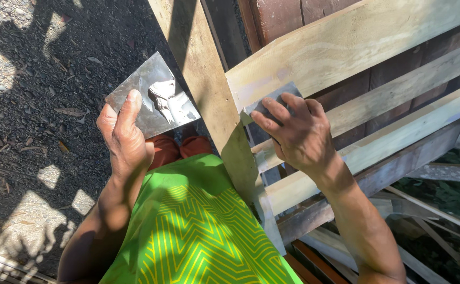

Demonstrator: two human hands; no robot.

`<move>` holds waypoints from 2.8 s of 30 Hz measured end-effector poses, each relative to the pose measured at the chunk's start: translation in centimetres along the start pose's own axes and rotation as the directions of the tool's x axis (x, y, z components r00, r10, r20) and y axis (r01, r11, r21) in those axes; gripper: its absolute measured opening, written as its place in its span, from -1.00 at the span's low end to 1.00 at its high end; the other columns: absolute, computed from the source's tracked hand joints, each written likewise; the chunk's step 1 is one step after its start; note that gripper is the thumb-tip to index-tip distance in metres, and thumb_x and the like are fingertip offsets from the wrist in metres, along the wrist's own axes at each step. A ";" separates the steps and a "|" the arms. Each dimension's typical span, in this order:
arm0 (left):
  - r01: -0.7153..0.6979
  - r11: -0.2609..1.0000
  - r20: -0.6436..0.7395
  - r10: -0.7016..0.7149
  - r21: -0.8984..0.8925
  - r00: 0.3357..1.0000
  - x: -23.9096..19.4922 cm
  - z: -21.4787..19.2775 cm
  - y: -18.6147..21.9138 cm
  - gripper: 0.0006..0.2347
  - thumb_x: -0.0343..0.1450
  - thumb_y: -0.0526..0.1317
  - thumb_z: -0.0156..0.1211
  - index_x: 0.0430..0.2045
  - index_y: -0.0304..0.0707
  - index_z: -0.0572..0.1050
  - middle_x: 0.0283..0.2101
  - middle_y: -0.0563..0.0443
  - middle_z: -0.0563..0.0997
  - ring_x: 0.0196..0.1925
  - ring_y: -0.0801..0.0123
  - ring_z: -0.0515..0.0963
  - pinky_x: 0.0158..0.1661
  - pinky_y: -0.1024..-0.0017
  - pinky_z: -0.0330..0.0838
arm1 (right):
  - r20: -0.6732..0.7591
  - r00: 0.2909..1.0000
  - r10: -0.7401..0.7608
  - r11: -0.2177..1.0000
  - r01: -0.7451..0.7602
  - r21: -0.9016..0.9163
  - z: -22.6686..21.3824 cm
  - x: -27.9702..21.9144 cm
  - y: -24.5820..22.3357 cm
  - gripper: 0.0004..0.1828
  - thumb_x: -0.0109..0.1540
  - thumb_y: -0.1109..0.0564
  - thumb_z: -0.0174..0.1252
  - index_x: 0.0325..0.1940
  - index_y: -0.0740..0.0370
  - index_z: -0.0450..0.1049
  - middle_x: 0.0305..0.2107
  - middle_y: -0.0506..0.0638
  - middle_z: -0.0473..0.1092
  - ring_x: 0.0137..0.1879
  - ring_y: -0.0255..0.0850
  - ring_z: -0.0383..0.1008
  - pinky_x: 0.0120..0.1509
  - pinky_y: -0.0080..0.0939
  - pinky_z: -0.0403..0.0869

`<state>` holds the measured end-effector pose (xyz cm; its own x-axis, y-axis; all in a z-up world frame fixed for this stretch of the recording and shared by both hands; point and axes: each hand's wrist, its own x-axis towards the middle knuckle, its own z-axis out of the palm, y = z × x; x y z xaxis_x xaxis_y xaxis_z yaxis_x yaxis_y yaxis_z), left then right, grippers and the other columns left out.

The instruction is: The person applies a white filler paste to gaps and joints on a wooden frame using a putty knife and a small metal scraper. They spread the filler into the crevices and smooth the surface, working on multiple sections of the frame.

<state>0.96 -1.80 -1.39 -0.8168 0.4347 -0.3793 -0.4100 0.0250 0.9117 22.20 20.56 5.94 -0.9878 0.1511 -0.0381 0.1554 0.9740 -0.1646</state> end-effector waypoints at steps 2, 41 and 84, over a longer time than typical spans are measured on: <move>0.023 0.998 -0.005 -0.023 -0.058 1.000 0.0 0.4 0.1 -0.83 0.57 -0.24 0.10 -0.20 -0.43 0.54 -0.23 0.00 0.58 -0.22 0.53 0.48 -0.15 0.49 0.39 | -0.015 1.000 0.006 1.000 -0.006 0.013 0.2 0.2 0.6 -0.45 0.14 0.17 0.21 0.24 -0.07 0.53 0.19 -0.07 0.40 0.30 -0.03 0.33 0.28 0.07 0.32; 0.322 0.933 0.432 -0.360 0.161 0.827 -3.4 7.9 2.5 -0.66 0.60 -0.15 0.04 0.04 -0.59 0.47 -0.16 -0.15 0.49 -0.22 0.28 0.41 -0.24 0.30 0.27 | -0.516 0.780 0.354 0.924 -0.208 0.321 -1.6 -3.0 -9.9 -0.33 0.16 0.14 0.33 0.33 0.31 0.34 0.15 0.23 0.38 0.19 0.10 0.47 0.13 0.02 0.61; -0.918 0.383 0.877 0.402 0.101 0.265 15.0 8.3 2.2 -0.74 0.65 -0.35 -0.12 0.10 -0.67 0.41 -0.05 -0.40 0.55 -0.05 0.12 0.52 0.01 0.32 0.41 | -0.405 0.496 0.768 0.603 -0.773 0.197 -1.9 -10.3 29.4 -0.56 0.28 0.30 0.12 0.22 0.04 0.58 0.10 0.07 0.52 0.19 0.11 0.48 0.22 0.07 0.46</move>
<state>-8.83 12.30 -3.78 -0.0251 0.9142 0.4044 0.6337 -0.2983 0.7137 36.94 47.99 3.34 -0.3753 0.8915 0.2539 0.8598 0.4372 -0.2640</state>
